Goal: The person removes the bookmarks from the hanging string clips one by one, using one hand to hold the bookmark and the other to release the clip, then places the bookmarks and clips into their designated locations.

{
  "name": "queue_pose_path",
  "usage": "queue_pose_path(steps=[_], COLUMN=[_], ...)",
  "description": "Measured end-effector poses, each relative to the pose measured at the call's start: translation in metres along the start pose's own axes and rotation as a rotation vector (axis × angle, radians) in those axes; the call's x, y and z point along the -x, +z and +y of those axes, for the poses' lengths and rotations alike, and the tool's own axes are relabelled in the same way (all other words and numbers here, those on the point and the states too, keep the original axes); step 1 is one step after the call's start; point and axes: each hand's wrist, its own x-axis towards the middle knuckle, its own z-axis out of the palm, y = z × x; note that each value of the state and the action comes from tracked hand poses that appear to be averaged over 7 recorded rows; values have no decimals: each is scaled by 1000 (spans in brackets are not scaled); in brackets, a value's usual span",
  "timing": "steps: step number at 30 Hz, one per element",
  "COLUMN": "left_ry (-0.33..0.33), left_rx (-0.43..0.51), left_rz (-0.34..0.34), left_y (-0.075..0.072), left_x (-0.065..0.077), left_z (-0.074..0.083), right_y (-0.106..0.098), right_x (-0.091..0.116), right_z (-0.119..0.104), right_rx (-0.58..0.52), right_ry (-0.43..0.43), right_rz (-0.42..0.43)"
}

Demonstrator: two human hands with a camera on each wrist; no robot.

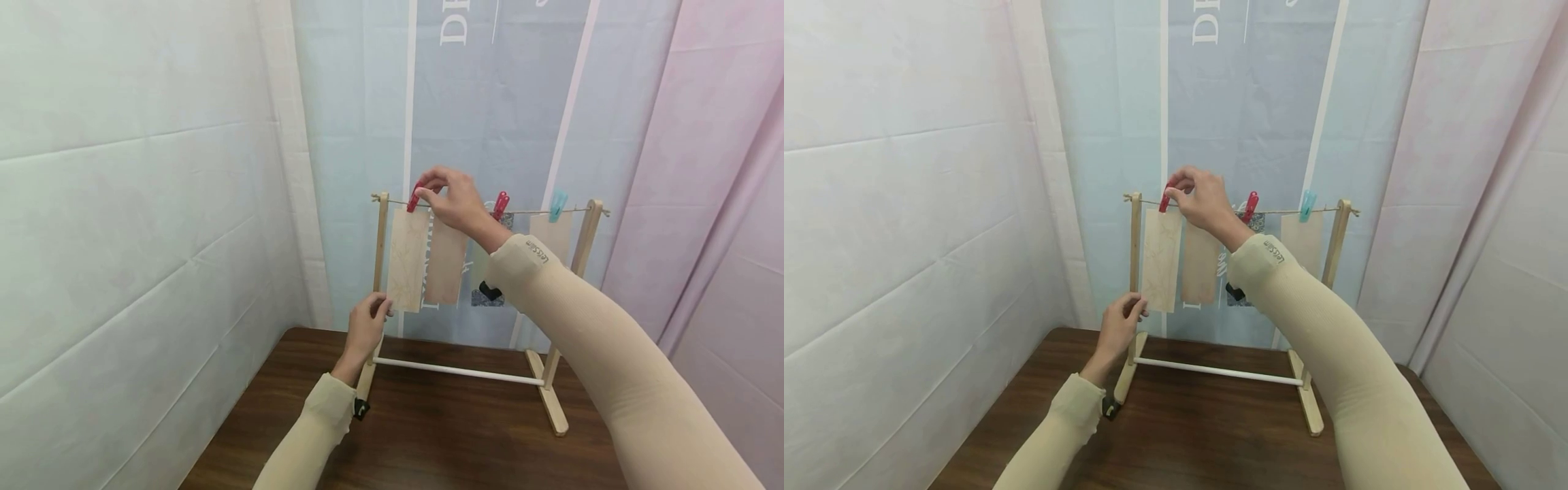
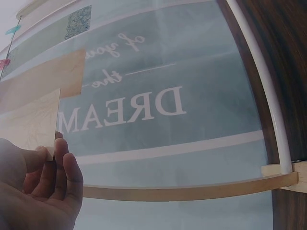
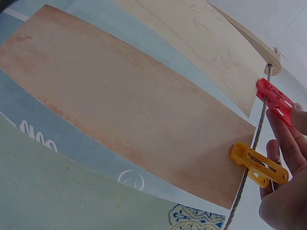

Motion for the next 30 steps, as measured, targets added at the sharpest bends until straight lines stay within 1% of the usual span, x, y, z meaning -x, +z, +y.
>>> queue_pose_path(steps=[5, 11, 16, 22, 30], left_ry=[2, 15, 28, 14, 15], left_rx=[4, 28, 13, 11, 11], left_rz=[-1, 3, 13, 14, 12], left_y=[0, -1, -1, 1, 0], left_x=[1, 2, 4, 6, 8], left_z=[0, 0, -1, -1, -1], right_y=[1, 0, -1, -1, -2], right_x=[0, 0, 1, 1, 3], right_z=[2, 1, 0, 1, -2], right_rx=[9, 1, 11, 27, 30], right_ry=[-6, -35, -45, -57, -71], right_rz=[22, 49, 62, 91, 130])
